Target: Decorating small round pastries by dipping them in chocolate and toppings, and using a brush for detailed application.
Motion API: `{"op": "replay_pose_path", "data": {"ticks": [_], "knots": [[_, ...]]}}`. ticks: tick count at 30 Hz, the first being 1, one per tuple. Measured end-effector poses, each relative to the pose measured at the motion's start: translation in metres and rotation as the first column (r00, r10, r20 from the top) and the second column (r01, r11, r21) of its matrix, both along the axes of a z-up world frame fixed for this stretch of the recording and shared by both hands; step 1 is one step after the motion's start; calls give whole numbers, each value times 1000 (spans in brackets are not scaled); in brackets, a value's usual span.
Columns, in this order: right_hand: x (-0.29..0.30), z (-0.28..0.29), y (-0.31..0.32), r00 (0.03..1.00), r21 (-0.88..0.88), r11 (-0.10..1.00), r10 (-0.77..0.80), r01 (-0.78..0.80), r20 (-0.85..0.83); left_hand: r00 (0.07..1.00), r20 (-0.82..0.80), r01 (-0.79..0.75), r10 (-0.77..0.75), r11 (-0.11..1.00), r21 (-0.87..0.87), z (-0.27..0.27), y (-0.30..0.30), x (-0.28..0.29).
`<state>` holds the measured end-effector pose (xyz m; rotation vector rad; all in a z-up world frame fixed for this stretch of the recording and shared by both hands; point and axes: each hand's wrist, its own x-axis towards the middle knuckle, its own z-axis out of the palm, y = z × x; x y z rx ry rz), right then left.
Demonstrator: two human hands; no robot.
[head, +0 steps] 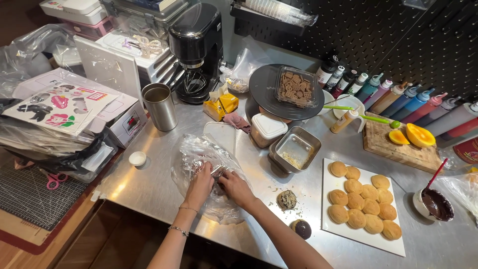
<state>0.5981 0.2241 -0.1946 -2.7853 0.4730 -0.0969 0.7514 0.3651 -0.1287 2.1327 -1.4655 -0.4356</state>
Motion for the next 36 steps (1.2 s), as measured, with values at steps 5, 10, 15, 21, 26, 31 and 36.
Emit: {"op": "replay_pose_path", "data": {"ticks": [5, 10, 15, 21, 26, 31, 36], "knots": [[-2, -11, -29, 910, 499, 844, -346, 196, 227, 972, 234, 30, -25, 999, -16, -104, -48, 28], [-27, 47, -28, 748, 910, 388, -646, 145, 156, 870, 492, 80, -42, 995, -58, -74, -53, 22], [-109, 38, -47, 569, 645, 616, -756, 452, 324, 891, 452, -35, 26, 999, 12, -35, -40, 10], [-117, 23, -7, 813, 231, 842, -534, 487, 232, 983, 180, 50, -22, 988, -149, 7, -29, -50], [-121, 33, 3, 852, 118, 889, -457, 442, 255, 964, 235, 139, -123, 989, -52, -94, -60, -27], [-144, 24, -25, 827, 195, 858, -512, 476, 234, 914, 358, 183, -190, 982, 55, -135, -82, -19], [-156, 38, -40, 775, 274, 786, -608, 555, 172, 872, 454, 205, -181, 979, -3, -130, -86, -21]]}}
